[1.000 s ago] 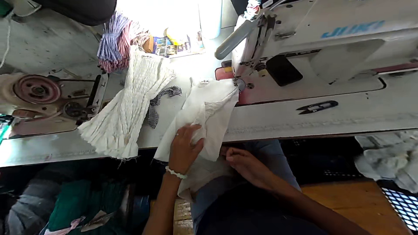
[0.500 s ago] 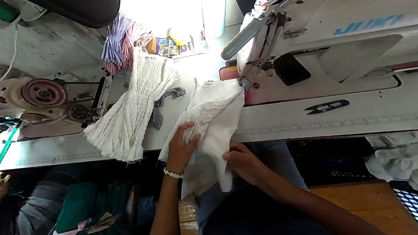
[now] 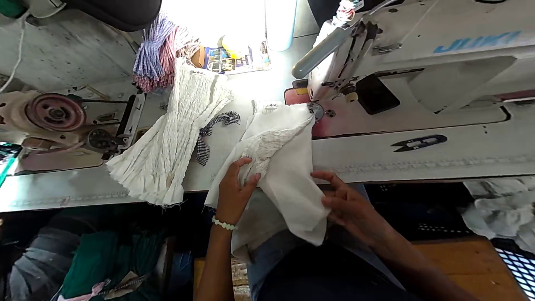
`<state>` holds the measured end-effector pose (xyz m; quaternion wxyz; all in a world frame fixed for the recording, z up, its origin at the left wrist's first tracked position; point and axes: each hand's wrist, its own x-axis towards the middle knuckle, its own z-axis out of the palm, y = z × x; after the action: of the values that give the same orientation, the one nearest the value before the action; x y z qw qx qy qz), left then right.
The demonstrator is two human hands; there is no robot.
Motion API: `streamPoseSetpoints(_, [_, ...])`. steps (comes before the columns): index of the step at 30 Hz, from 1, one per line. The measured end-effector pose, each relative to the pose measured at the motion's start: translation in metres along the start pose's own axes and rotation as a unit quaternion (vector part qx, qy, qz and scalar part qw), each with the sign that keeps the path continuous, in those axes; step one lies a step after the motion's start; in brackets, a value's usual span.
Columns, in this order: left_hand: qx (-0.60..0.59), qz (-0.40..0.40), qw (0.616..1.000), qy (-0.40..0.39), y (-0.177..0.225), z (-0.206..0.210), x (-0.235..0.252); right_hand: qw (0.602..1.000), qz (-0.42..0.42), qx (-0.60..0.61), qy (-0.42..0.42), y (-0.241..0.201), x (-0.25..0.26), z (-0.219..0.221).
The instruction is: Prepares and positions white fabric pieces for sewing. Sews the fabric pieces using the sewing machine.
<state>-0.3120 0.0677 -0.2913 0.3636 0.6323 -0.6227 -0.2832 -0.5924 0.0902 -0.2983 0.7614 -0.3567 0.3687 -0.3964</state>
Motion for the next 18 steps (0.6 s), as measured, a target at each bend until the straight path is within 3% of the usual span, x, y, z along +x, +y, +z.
streamPoseSetpoints(3, [0.018,0.021,1.000,0.003,0.004,-0.001,-0.006,0.997,0.046,-0.047,0.029,0.012,-0.019,0.001])
streamPoseSetpoints(6, [0.081,0.092,0.992,0.022,0.015,-0.005,-0.023,0.988,0.024,-0.141,0.054,0.021,-0.033,-0.001])
streamPoseSetpoints(8, [0.133,0.115,0.983,0.043,0.026,-0.011,-0.039,0.947,-0.080,-0.301,0.083,0.031,-0.043,-0.004])
streamPoseSetpoints(11, [0.182,0.117,0.972,0.094,0.041,-0.018,-0.061,0.828,-0.291,-0.469,0.102,0.028,-0.052,-0.004])
streamPoseSetpoints(14, [0.142,0.106,0.976,0.124,0.050,-0.022,-0.073,0.791,-0.397,-0.465,0.019,0.004,-0.050,0.010])
streamPoseSetpoints(16, [0.057,0.095,0.985,0.133,0.054,-0.024,-0.074,0.777,-0.449,-0.434,-0.076,-0.007,-0.039,0.021])
streamPoseSetpoints(18, [-0.037,0.091,0.984,0.151,0.058,-0.025,-0.073,0.738,-0.483,-0.447,-0.150,-0.014,-0.024,0.033])
